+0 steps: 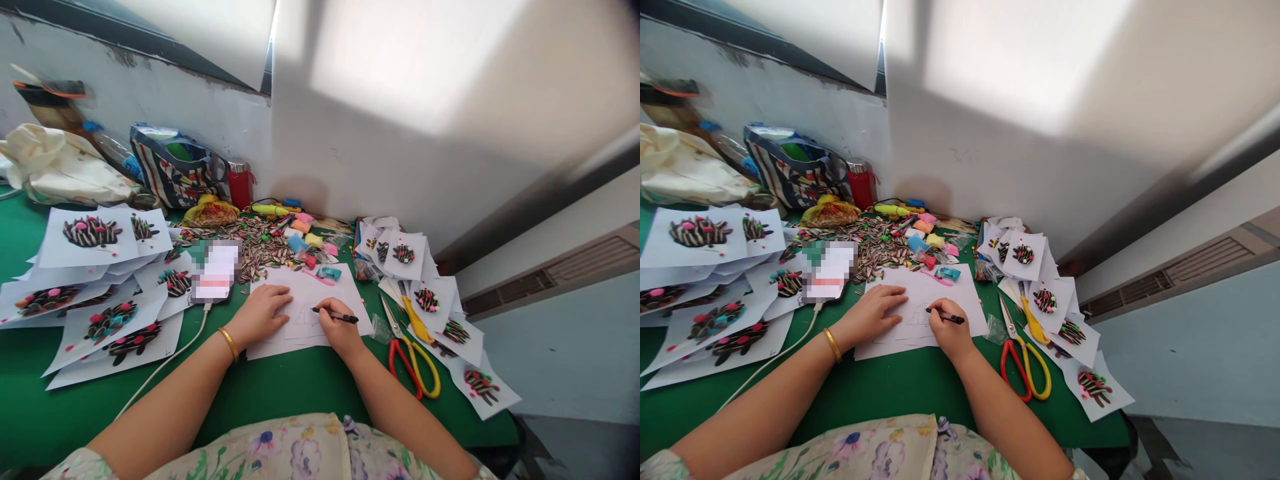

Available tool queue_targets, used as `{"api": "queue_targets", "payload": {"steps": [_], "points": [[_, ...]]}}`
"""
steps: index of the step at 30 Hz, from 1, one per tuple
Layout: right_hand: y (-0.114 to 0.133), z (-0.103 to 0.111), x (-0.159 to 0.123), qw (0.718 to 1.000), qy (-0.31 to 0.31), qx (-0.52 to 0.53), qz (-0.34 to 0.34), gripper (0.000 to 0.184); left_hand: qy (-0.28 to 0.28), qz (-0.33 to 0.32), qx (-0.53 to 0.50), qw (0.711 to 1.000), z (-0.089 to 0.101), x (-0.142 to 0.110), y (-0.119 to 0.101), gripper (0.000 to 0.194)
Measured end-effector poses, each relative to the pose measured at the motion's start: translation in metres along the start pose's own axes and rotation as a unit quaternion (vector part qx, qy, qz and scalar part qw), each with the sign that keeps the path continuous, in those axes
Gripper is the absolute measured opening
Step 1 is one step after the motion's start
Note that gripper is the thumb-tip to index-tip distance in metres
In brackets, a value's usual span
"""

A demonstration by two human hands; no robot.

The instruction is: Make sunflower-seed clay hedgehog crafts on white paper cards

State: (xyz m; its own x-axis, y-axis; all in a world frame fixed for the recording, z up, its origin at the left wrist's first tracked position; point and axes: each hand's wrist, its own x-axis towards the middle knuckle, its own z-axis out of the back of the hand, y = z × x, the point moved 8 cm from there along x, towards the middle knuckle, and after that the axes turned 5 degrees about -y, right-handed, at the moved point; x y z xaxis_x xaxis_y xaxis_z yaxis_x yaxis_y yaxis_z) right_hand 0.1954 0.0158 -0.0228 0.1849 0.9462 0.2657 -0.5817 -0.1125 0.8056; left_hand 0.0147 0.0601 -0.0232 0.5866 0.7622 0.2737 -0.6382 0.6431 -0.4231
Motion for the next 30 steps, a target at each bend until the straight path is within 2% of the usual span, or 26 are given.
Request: {"api": "queue_targets", "payload": {"steps": [8, 14, 18, 24, 30], "points": [[0.002, -0.0014, -0.0014, 1.0, 0.003, -0.01, 0.015, 0.017, -0.003, 0.0, -0.003, 1.0, 0.0028, 0.0004, -0.0023, 0.041], [-0.0002, 0.0008, -0.0001, 1.0, 0.0, -0.006, 0.005, 0.016, 0.011, 0.005, 0.007, 1.0, 0.0017, 0.0007, -0.0026, 0.043], [-0.003, 0.0053, 0.0021, 1.0, -0.018, -0.007, 0.0, 0.017, 0.01, 0.007, 0.006, 1.0, 0.0019, 0.0013, -0.0026, 0.043], [-0.003, 0.0029, 0.0028, 1.0, -0.007, -0.012, 0.012, 0.018, 0.002, 0.003, -0.001, 1.0, 0.0016, 0.0004, -0.002, 0.042], [-0.0028, 0.0049, 0.0028, 1.0, -0.009, -0.009, -0.005, 0.017, -0.004, 0.001, -0.009, 1.0, 0.0018, 0.0002, -0.001, 0.041]]}}
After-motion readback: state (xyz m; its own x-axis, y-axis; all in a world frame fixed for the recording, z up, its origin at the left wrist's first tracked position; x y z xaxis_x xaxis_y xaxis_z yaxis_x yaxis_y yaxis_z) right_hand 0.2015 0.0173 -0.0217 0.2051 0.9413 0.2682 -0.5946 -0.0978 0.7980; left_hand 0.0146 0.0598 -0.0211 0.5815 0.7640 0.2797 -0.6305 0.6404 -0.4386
